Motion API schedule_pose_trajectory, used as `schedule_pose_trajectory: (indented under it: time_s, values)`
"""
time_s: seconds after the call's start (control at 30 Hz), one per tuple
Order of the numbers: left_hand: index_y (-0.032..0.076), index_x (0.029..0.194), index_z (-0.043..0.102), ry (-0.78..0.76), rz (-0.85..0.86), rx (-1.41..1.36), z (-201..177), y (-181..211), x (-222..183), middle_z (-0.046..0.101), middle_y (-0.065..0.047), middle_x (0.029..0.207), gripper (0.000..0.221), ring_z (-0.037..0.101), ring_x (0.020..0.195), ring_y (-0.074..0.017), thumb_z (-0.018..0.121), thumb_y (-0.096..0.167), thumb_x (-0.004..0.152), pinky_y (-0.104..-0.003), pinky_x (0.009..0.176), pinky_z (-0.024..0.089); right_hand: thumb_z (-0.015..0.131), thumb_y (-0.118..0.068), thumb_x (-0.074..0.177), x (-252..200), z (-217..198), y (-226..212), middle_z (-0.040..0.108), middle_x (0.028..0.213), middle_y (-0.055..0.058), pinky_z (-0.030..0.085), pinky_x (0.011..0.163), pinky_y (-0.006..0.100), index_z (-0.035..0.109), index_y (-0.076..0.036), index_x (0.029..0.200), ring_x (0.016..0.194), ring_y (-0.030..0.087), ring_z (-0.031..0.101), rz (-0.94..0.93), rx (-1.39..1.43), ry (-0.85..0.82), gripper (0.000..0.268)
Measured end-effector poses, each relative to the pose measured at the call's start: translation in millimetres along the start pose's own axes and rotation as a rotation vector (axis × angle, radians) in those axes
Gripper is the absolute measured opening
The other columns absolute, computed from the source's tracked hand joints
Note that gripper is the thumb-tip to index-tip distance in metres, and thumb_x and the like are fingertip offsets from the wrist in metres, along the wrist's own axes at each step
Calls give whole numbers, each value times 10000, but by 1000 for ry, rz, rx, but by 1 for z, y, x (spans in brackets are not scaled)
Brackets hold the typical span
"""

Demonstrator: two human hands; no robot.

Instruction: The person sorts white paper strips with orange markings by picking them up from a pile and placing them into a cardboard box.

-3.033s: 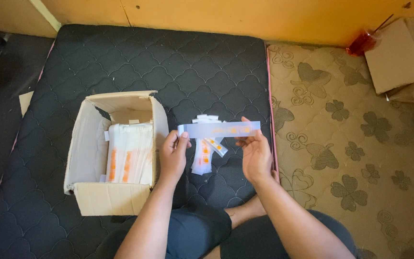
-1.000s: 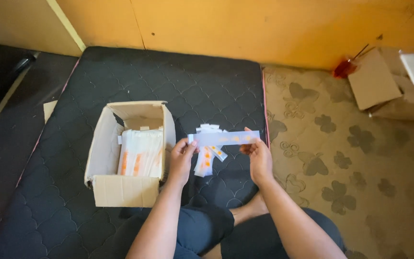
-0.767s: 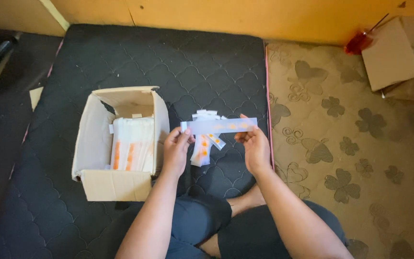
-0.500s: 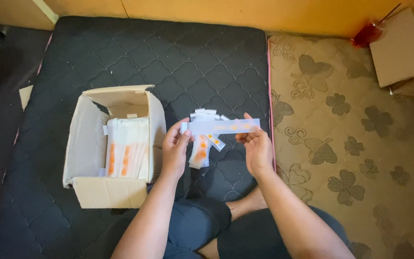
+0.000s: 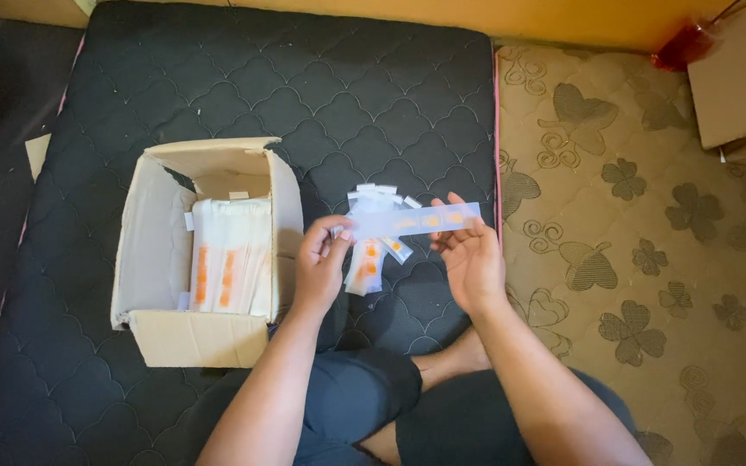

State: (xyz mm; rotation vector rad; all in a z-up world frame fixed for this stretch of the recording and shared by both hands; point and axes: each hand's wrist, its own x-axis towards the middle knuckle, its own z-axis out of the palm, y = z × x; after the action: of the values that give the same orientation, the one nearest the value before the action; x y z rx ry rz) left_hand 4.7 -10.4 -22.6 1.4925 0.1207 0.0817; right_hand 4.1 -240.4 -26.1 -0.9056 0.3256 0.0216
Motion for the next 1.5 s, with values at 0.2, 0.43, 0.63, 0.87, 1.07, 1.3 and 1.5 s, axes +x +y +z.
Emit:
schedule_pose_trajectory:
  time_s: [0.2, 0.43, 0.63, 0.87, 1.07, 1.3, 1.5]
  values:
    - [108, 1168, 737, -19, 8, 13, 1, 7, -3, 717, -83, 1065, 311, 704, 958, -160, 799, 57, 867, -406, 999, 546, 291, -396, 1036, -4, 0, -1, 560, 1463, 209, 503, 813, 368, 392, -65, 1539, 901, 231, 605, -1, 42, -51, 610]
    - [58, 1104, 754, -49, 143, 228, -3, 19, -3, 738, -142, 1063, 241, 728, 1035, -289, 764, -16, 875, -413, 932, 555, 290, -421, 1045, -7, 5, -8, 568, 1468, 171, 507, 807, 347, 388, -111, 1549, 902, 211, 621, -10, 11, -38, 599]
    - [133, 972, 774, 31, 392, 391, -5, -6, 7, 627, -52, 1148, 84, 636, 1082, -216, 807, 162, 901, -354, 940, 524, 302, -435, 1055, -5, 0, 1, 587, 1438, 175, 496, 784, 332, 404, -122, 1535, 881, 206, 614, -25, -39, -15, 583]
    - [3, 1007, 683, -28, -148, -152, 2, 4, 0, 706, -150, 840, 108, 718, 746, -192, 697, 104, 972, -329, 715, 630, 519, -530, 969, 13, -42, 49, 648, 1208, 105, 510, 784, 339, 507, -117, 1394, 935, 224, 628, -78, -107, -100, 593]
    - [6, 830, 651, -139, -242, -235, 14, -21, -7, 712, -150, 749, 185, 720, 663, -173, 774, 119, 907, -302, 633, 635, 722, -118, 927, -30, 16, 56, 692, 1167, 88, 506, 855, 335, 639, -43, 1284, 983, 184, 631, -75, -266, -71, 374]
    - [-7, 833, 711, -107, -273, -175, 22, 2, -17, 698, -150, 708, 147, 719, 640, -183, 799, 103, 878, -315, 632, 636, 744, -135, 934, -29, 8, 63, 726, 955, 98, 506, 755, 283, 708, -30, 1042, 814, 166, 639, -61, -297, 104, 154]
    - [42, 942, 697, 38, -206, -74, 1, -11, 1, 644, -62, 728, 46, 681, 691, -124, 709, 83, 924, -273, 702, 601, 649, -181, 1000, -31, 32, 22, 729, 1054, 153, 503, 773, 302, 694, 22, 1139, 876, 204, 668, -77, -214, 76, 251]
